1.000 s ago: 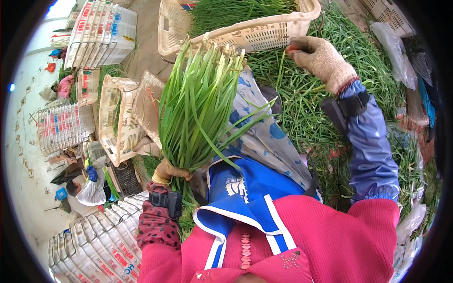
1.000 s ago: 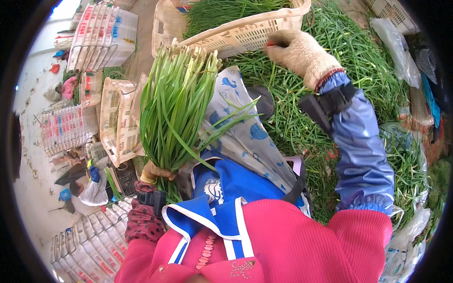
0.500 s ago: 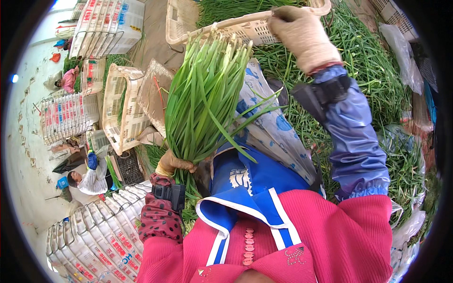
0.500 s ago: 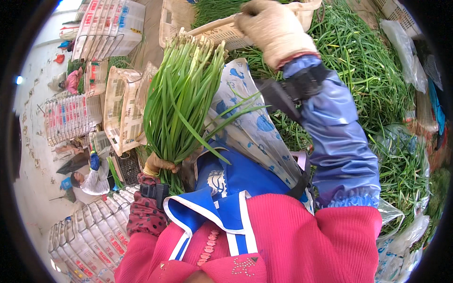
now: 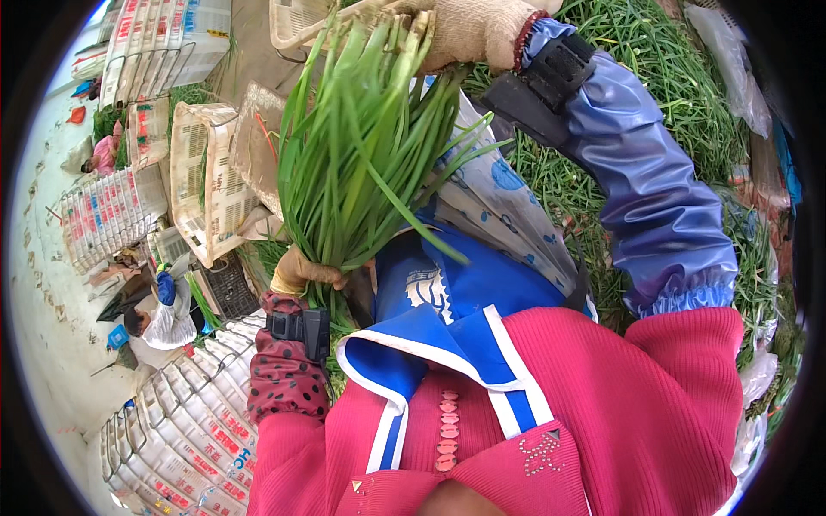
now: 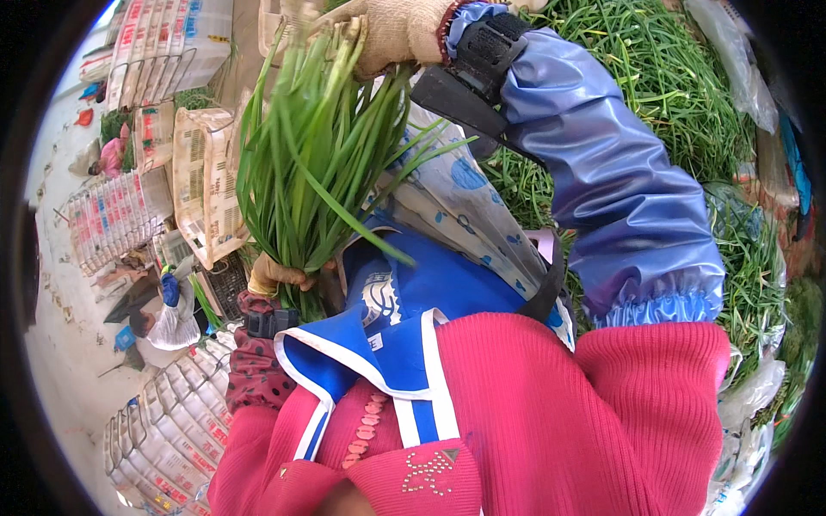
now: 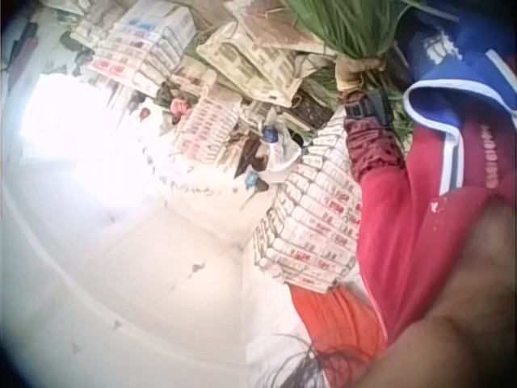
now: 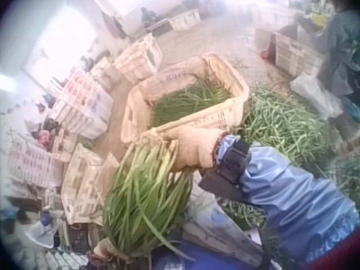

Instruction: The person gathers green onions from a basket, aligns them into neat bunches, and ties each bundle with a red rubber band. The tied bundles are placed on a nearby surface, and the process repeats continuously.

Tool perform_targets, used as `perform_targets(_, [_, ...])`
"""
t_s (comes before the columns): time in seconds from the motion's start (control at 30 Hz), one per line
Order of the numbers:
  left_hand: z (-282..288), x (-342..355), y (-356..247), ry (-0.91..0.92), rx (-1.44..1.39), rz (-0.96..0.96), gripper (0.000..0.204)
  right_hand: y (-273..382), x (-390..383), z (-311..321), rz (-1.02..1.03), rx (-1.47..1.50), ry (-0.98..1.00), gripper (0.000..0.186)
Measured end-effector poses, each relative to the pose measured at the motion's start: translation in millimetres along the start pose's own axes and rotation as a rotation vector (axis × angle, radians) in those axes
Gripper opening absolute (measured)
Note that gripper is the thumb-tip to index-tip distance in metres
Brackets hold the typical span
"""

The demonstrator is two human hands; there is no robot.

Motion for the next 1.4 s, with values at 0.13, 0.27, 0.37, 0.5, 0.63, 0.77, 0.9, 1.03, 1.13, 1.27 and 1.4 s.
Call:
perform_targets(0.13, [4.5,-3.6,5.0,-0.016,-0.04,-0.025,0.067,-7.1,-4.5,18.7,-0.12,-0.267,-0.167,0.039])
perform_targets(0.27, [8.1,-9.1,8.4,-0.078,-0.082,-0.058,0.067,-36.8,-13.2,43.6,-0.338,-0.284,-0.521,0.032])
perform_targets(0.37, [11.8,-10.2,9.1,-0.059,-0.068,-0.078,0.064,-77.3,-23.7,35.2,-0.31,-0.615,-0.121,0.036])
perform_targets(0.5, [14.2,-9.3,9.4,-0.044,-0.057,-0.089,0.059,-115.4,-61.9,2.6,-0.48,-0.469,0.172,0.044])
perform_targets(0.63, [3.9,-9.5,6.5,-0.083,-0.051,-0.102,0.06,-105.2,-96.1,-42.1,-0.533,-0.03,0.279,0.044])
perform_targets(0.77, [-11.5,-6.7,1.4,-0.193,-0.037,-0.12,0.056,-105.2,-106.5,-61.4,-0.39,0.044,0.131,0.034])
perform_targets(0.9, [-21.0,-6.5,0.0,-0.227,-0.049,-0.134,0.053,-141.9,-127.7,-6.2,-0.309,-0.099,-0.018,0.031])
perform_targets(1.03, [-18.6,-11.2,3.0,-0.269,-0.051,-0.125,0.053,-170.1,-148.3,49.7,-1.117,-0.764,-0.337,0.032])
perform_targets(1.13, [-15.0,-12.0,2.1,-0.318,-0.016,-0.122,0.057,-158.8,-138.6,21.5,-0.931,-0.9,-0.033,0.044])
perform_targets(1.27, [-18.5,-8.1,-5.3,-0.342,0.019,-0.119,0.057,-124.1,-97.6,-64.2,-0.229,-1.007,0.164,0.06])
perform_targets(1.4, [-32.2,-9.8,-12.7,-0.468,0.077,-0.119,0.056,-103.4,-35.9,-75.0,-0.069,-1.049,-0.14,0.064])
Point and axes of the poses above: each hand's wrist, its own x-axis towards the middle knuckle, its own z-axis out of the back of the hand, y = z × x, the point moved 1 cm from there along x, towards the middle knuckle, and after that the axes turned 15 degrees about -x, right-handed, at the moved point
